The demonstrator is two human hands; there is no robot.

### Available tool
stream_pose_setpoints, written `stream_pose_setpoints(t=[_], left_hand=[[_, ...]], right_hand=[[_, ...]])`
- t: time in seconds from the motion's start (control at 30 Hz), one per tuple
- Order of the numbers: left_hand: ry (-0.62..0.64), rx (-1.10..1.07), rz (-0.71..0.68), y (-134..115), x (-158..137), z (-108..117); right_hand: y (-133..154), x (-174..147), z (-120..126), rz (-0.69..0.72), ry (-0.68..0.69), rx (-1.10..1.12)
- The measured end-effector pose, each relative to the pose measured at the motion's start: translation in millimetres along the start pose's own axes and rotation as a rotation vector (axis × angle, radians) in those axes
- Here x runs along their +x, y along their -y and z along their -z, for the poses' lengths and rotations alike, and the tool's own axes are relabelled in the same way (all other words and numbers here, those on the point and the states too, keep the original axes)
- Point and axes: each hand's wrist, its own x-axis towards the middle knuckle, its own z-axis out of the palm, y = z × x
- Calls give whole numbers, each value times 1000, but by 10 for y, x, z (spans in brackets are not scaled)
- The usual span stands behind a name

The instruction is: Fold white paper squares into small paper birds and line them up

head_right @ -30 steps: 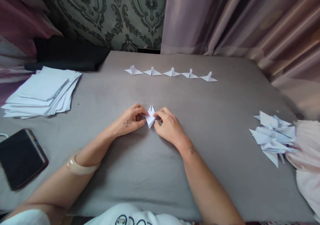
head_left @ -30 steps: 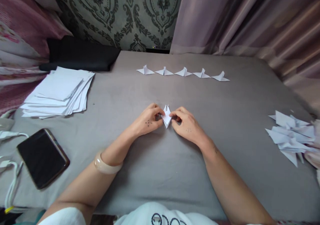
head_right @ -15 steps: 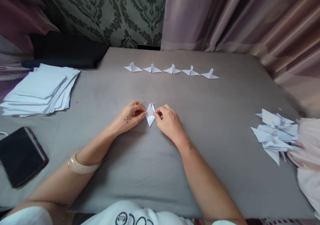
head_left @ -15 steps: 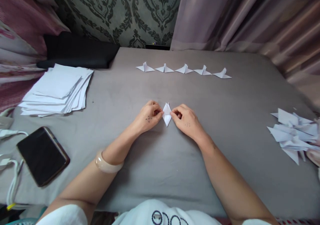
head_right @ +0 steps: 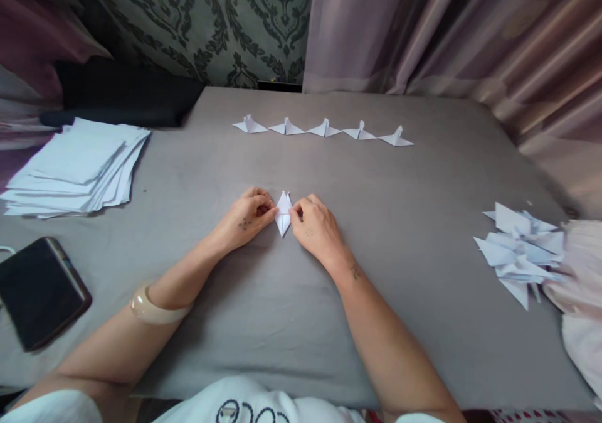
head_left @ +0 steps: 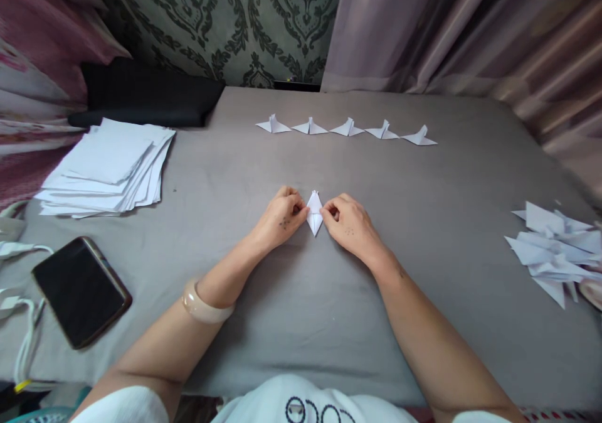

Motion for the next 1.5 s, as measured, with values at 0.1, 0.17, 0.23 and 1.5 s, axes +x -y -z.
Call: stream_pose_setpoints(t=[0.1,0.17,0.23,1.5], left_hand=[[1,-6,-5,13,2,-4],[-1,-10,-4,15,4,-5],[1,-10,-6,12,3,-5],[282,766,-237,-366,-194,9]], right_hand=[[7,7,5,-13,16,4],[7,15,6,-17,20,14],[6,25,8,-20,21,19],[-86,-57,-93,92,-152,238]])
